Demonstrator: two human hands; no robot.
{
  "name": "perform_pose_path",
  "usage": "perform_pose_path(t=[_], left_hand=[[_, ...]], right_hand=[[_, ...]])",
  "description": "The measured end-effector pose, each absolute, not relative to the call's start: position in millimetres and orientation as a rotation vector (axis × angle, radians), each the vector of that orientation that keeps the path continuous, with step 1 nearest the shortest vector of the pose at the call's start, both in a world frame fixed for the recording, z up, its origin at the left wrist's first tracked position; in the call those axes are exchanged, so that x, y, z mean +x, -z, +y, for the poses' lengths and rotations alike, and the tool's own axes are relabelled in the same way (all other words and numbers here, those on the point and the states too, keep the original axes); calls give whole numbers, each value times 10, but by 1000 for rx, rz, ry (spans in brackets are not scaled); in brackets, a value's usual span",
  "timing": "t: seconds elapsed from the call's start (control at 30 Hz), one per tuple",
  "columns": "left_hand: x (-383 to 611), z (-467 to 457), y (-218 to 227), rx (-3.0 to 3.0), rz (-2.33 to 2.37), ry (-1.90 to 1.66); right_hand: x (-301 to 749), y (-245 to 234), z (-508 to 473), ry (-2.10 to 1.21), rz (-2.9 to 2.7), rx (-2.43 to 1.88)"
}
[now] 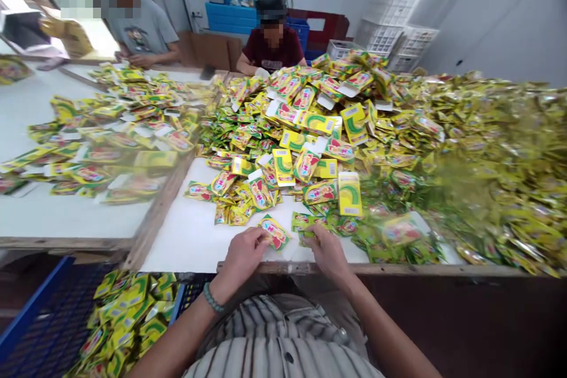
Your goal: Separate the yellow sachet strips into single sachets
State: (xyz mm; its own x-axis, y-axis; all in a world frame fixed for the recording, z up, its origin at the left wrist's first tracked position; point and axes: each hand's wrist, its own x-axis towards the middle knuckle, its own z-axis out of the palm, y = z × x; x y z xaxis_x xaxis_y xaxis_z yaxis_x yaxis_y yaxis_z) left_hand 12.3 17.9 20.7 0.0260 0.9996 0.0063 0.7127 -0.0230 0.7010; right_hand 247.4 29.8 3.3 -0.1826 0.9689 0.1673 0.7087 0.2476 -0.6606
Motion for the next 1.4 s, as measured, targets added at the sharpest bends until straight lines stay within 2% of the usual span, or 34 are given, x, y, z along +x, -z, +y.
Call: perform_pose_path(t=[0.17,0.27,0.37,0.73,1.0,1.2,1.3,1.4], left_hand=[[-365,356,-230,1618,2471,-583],[-613,448,-206,1722,2443,-313],[-680,425,-148,1751,2393,-257],[-726,140,-99,1806,2470,-574],[-627,324,-59,1572,2300,-635],[-601,100,-224,1486,1973,-1105],[-448,123,-230,1629,1909,-1111],[-389,286,-184,1707,2031,-1069]], right_hand=[[2390,-113,296,-644,-1858,-1602],[2291,-132,323,-691,-1826,-1516],[2183,-119,337,-746,-1816,-1476],[1890,-202,359,-733,-1906,-1418],[1809,-282,357,-789,-1912,-1368],[1733,-423,346,-1083,-1813,-1229],[1549,-440,407,-1110,-1867,-1019],[1423,-349,507,-1017,-1942,-1029]])
